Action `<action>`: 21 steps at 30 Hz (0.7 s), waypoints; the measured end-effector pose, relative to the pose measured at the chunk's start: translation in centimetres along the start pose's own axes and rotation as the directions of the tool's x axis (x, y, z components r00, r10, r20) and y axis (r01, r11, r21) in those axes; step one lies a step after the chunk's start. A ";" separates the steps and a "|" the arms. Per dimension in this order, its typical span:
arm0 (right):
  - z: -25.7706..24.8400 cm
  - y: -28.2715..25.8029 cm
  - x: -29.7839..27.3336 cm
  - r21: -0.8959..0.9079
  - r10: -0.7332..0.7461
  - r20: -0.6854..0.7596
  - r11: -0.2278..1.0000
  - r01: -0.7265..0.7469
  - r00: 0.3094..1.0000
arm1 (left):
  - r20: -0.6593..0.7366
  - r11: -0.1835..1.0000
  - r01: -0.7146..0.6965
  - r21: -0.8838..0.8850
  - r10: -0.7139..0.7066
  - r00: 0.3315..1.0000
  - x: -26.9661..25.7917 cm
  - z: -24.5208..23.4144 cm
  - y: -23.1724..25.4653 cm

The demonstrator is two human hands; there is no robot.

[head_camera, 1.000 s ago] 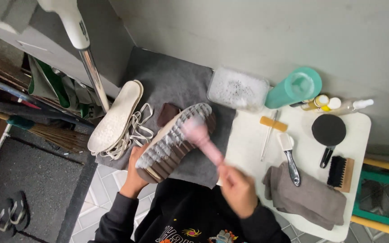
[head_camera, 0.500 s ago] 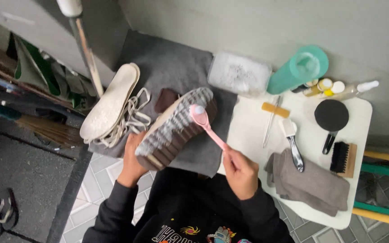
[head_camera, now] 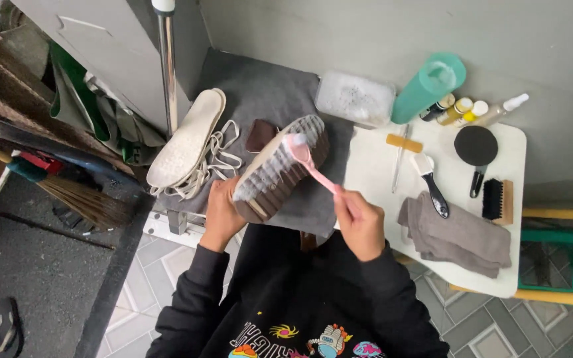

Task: The person scrubs a beige sneaker with a pink toothbrush, focusing on the upper, sole, and heel areas. They rotate the shoe to access different sides and continue scrubbing the textured sole and heel counter.

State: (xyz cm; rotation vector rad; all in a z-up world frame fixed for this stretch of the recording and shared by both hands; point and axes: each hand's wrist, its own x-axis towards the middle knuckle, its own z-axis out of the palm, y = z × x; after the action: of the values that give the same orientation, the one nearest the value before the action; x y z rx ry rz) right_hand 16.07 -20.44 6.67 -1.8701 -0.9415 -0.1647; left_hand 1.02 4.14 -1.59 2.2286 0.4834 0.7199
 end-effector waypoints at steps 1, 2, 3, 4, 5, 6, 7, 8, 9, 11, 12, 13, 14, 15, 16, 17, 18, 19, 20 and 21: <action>0.1 -0.7 -0.7 0.002 -0.008 -0.005 1.000 0.008 1.000 | -0.007 1.000 -0.007 0.002 0.007 1.000 0.1 -0.1 0.1; 0.3 -1.4 -1.4 0.032 0.010 0.058 0.999 -0.012 0.998 | -0.006 1.000 -0.012 0.009 0.013 1.000 0.2 -0.2 0.1; 0.1 -2.2 -2.5 0.056 0.034 0.132 0.998 -0.041 0.991 | 0.000 1.000 -0.007 0.010 0.007 1.000 -0.3 -0.1 0.3; -0.1 -1.9 -1.7 0.054 0.033 0.136 0.998 -0.041 0.990 | -0.002 1.000 -0.003 0.008 0.003 1.000 -0.2 -0.4 0.4; -0.5 -1.4 -0.9 -0.011 0.023 0.097 1.000 -0.022 0.995 | 0.001 0.999 -0.017 0.034 0.016 1.000 -0.1 -0.4 0.5; -0.9 -0.9 -0.1 -0.077 0.009 0.060 0.997 -0.004 0.998 | 0.005 0.998 -0.030 0.060 0.029 1.000 0.0 -0.4 0.7; -0.9 -0.7 -0.5 -0.080 0.004 0.068 0.997 0.001 0.998 | -0.003 0.998 -0.023 0.056 0.023 1.000 -0.1 -0.2 0.5; -1.0 -0.6 -0.8 -0.077 0.020 0.105 0.997 -0.012 0.994 | -0.013 0.999 -0.017 0.041 0.018 1.000 -0.2 0.1 0.3; -0.7 -0.4 -1.0 -0.067 0.037 0.139 0.997 -0.028 0.990 | -0.021 0.999 -0.013 0.035 0.014 1.000 -0.2 -0.1 0.0; -1.4 -1.5 -0.6 -0.048 0.033 0.171 0.999 -0.026 0.985 | -0.026 0.999 -0.025 0.035 0.026 0.999 -0.1 -0.1 -0.2; -1.8 -2.1 -0.6 -0.034 0.034 0.196 0.999 -0.028 0.980 | -0.024 0.999 -0.042 0.030 0.043 0.999 -0.2 0.0 -0.2; -1.8 -1.8 0.0 -0.038 0.036 0.190 0.999 -0.029 0.981 | -0.022 0.998 -0.048 0.027 0.049 0.999 -0.1 -0.1 -0.1; -1.9 -1.4 0.7 -0.040 0.032 0.136 0.999 -0.027 0.990 | -0.024 0.999 -0.041 0.029 0.042 0.999 0.0 -0.1 0.0; -2.1 -1.1 1.2 -0.047 0.033 0.084 0.998 -0.029 0.996 | -0.023 0.999 -0.030 0.027 0.030 0.999 -0.2 0.1 0.1; -1.9 -1.2 0.3 -0.054 0.039 0.082 0.998 -0.035 0.996 | -0.016 0.999 -0.031 0.020 0.031 0.999 -0.1 0.2 0.2; -1.5 -1.2 -0.5 -0.029 0.054 0.139 0.998 -0.050 0.989 | -0.026 1.000 -0.018 0.012 0.018 0.999 -0.1 0.1 0.2; -1.1 -1.2 -1.2 -0.006 0.067 0.196 0.998 -0.067 0.978 | -0.037 1.000 -0.006 0.004 0.006 0.999 -0.2 0.0 0.1; -1.2 -1.0 -1.0 -0.005 0.070 0.197 0.997 -0.071 0.978 | -0.034 1.000 -0.004 0.004 0.004 0.999 -0.1 0.0 0.0; -1.3 -0.8 -0.8 -0.056 0.062 0.156 0.997 -0.054 0.986 | -0.033 1.000 -0.011 0.002 0.011 0.999 -0.1 0.0 0.0; -1.6 -0.6 -0.8 -0.109 0.053 0.119 0.993 -0.040 0.992 | -0.032 1.000 -0.015 -0.002 0.015 0.999 -0.2 0.1 -0.1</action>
State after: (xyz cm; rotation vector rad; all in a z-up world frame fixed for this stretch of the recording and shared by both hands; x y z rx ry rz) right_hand 15.53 -22.02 7.52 -2.0175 -0.9868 -0.0746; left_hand 0.91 3.97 -1.81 2.2241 0.4822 0.7640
